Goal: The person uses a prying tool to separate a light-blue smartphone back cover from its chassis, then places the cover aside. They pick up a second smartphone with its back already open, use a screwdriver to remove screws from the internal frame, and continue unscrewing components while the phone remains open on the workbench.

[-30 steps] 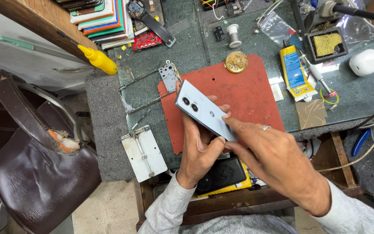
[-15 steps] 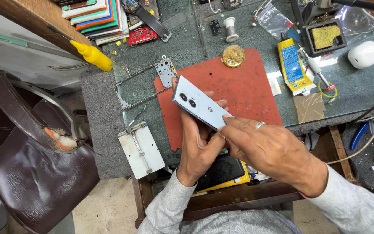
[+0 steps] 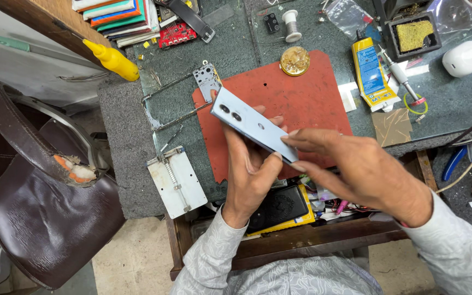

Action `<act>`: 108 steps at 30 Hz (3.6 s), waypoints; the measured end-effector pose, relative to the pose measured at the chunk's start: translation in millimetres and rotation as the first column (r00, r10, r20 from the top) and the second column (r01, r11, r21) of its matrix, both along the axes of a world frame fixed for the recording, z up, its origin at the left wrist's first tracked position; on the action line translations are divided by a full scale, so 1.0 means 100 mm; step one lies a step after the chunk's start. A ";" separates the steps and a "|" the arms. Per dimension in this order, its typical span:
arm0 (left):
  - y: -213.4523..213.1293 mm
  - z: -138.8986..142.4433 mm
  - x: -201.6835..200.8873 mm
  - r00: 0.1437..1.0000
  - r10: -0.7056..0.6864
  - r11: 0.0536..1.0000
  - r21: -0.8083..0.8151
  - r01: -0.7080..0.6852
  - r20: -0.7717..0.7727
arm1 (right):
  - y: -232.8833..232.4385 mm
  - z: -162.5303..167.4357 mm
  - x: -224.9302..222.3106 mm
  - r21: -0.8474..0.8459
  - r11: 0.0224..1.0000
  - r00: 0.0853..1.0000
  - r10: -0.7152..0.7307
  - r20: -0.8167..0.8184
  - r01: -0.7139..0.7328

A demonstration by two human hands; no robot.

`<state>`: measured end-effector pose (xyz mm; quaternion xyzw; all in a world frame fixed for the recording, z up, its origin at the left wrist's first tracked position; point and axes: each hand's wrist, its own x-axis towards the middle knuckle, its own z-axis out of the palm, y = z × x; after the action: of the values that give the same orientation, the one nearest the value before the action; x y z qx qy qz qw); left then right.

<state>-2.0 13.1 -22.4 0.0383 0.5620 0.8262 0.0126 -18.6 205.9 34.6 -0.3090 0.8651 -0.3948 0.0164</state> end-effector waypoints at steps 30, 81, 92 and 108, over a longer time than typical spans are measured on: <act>0.05 0.03 -0.01 1.000 0.016 1.000 -0.003 -0.016 -0.013 | 0.02 -0.17 0.01 0.078 0.997 0.923 0.045 -0.381 -0.017; -0.03 -0.14 -0.04 1.000 -0.010 0.999 -0.034 0.011 0.026 | -0.09 -0.29 -0.23 0.079 0.988 0.899 -0.086 -0.429 0.132; -0.16 -0.07 -0.08 0.999 0.009 0.994 0.111 -0.013 0.040 | -0.10 -0.32 -0.13 -0.136 0.950 0.906 -0.308 -0.290 0.280; -0.05 0.22 -0.13 0.987 -0.145 0.983 -0.101 0.151 0.069 | -0.20 -0.08 0.19 -0.151 0.933 0.865 -0.359 -0.350 0.327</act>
<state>-14.9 7.8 0.0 0.0541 0.6001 0.7926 0.0932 0.1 185.7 26.1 -0.2199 0.8755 -0.3624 -0.2317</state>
